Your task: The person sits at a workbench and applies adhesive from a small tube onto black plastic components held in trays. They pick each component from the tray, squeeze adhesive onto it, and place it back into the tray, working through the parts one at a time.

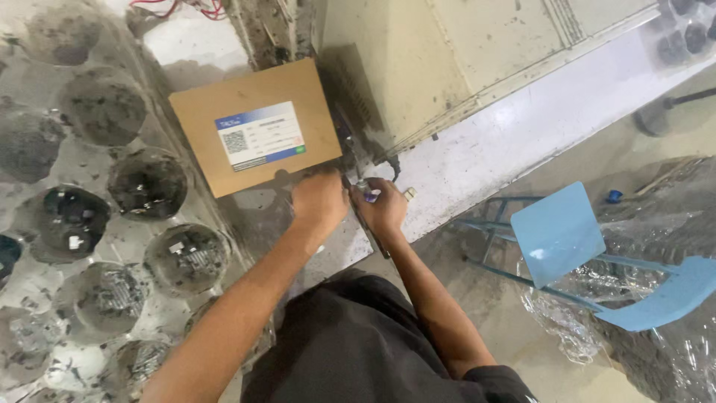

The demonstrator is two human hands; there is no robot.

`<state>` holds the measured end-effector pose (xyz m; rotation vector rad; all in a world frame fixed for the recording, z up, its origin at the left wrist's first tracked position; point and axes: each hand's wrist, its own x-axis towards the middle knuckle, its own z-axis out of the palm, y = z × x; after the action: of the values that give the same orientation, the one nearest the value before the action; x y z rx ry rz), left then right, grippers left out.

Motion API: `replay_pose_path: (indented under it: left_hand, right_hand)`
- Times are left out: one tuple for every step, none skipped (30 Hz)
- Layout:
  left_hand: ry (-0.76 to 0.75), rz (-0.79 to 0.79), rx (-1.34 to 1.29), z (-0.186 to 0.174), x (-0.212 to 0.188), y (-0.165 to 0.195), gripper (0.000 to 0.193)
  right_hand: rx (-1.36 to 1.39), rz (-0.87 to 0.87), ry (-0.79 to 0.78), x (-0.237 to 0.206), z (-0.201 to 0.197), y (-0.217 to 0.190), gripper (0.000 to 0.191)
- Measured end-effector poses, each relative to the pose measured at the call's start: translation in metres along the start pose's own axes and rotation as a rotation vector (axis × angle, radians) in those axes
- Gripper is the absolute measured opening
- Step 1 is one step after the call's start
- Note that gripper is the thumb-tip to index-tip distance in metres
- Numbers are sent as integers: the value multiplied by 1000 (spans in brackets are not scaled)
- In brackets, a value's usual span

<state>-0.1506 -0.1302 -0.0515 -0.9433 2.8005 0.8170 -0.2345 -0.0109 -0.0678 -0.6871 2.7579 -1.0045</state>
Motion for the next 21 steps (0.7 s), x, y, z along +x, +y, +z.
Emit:
replay_pose_path:
  left_hand:
    - [36, -7, 4, 9, 4, -3, 27]
    - [78, -14, 8, 16, 10, -5, 28]
    - [122, -21, 13, 21, 16, -7, 29]
    - [217, 1, 8, 25, 21, -9, 30]
    - [311, 19, 2, 28, 25, -11, 30]
    - [406, 34, -4, 32, 28, -11, 31]
    - [400, -10, -24, 35, 31, -10, 30]
    - [395, -53, -42, 37, 34, -9, 29]
    - [389, -97, -60, 38, 37, -9, 28]
    - [380, -118, -114, 40, 37, -7, 26]
    - [370, -138, -169, 42, 35, -6, 24]
    - [359, -158, -223, 46, 32, -5, 22]
    - [404, -188, -347, 51, 29, -5, 21]
    - [448, -217, -471, 54, 24, -3, 20]
    - [491, -239, -594, 56, 20, -2, 19]
    - [495, -265, -630, 57, 14, -1, 19]
    - [503, -294, -666, 57, 5, 0, 19]
    - [514, -323, -702, 56, -3, 2, 21]
    - [533, -325, -756, 53, -11, 3, 19]
    - [549, -324, -810, 50, -20, 5, 16]
    - [562, -321, -865, 46, -29, 6, 14]
  right_hand:
    - [1, -27, 2, -1, -1, 3, 41]
    - [4, -59, 7, 0, -1, 5, 40]
    - [7, -93, 13, 2, 0, 7, 40]
    - [40, -140, 25, 5, 1, 9, 38]
    - [72, -188, 33, 9, 3, 11, 35]
    - [105, -238, 38, 12, 5, 14, 33]
    - [105, -265, 35, 16, 7, 16, 32]
    - [106, -291, 33, 19, 9, 17, 32]
    - [108, -316, 31, 22, 11, 19, 31]
    - [109, -319, 14, 25, 11, 20, 30]
    - [110, -322, -3, 26, 12, 22, 30]
    - [111, -323, -19, 27, 12, 23, 29]
    - [124, -320, -19, 26, 11, 25, 29]
    - [137, -315, -20, 24, 8, 25, 28]
    - [150, -308, -15, 23, 4, 24, 28]
    - [174, -317, -32, 21, -2, 24, 29]
    - [198, -330, -52, 18, -11, 23, 30]
    - [225, -346, -72, 15, -19, 21, 31]
    - [238, -361, -65, 13, -27, 18, 31]
    - [252, -375, -56, 10, -36, 15, 31]
    - [264, -386, -44, 7, -44, 11, 31]
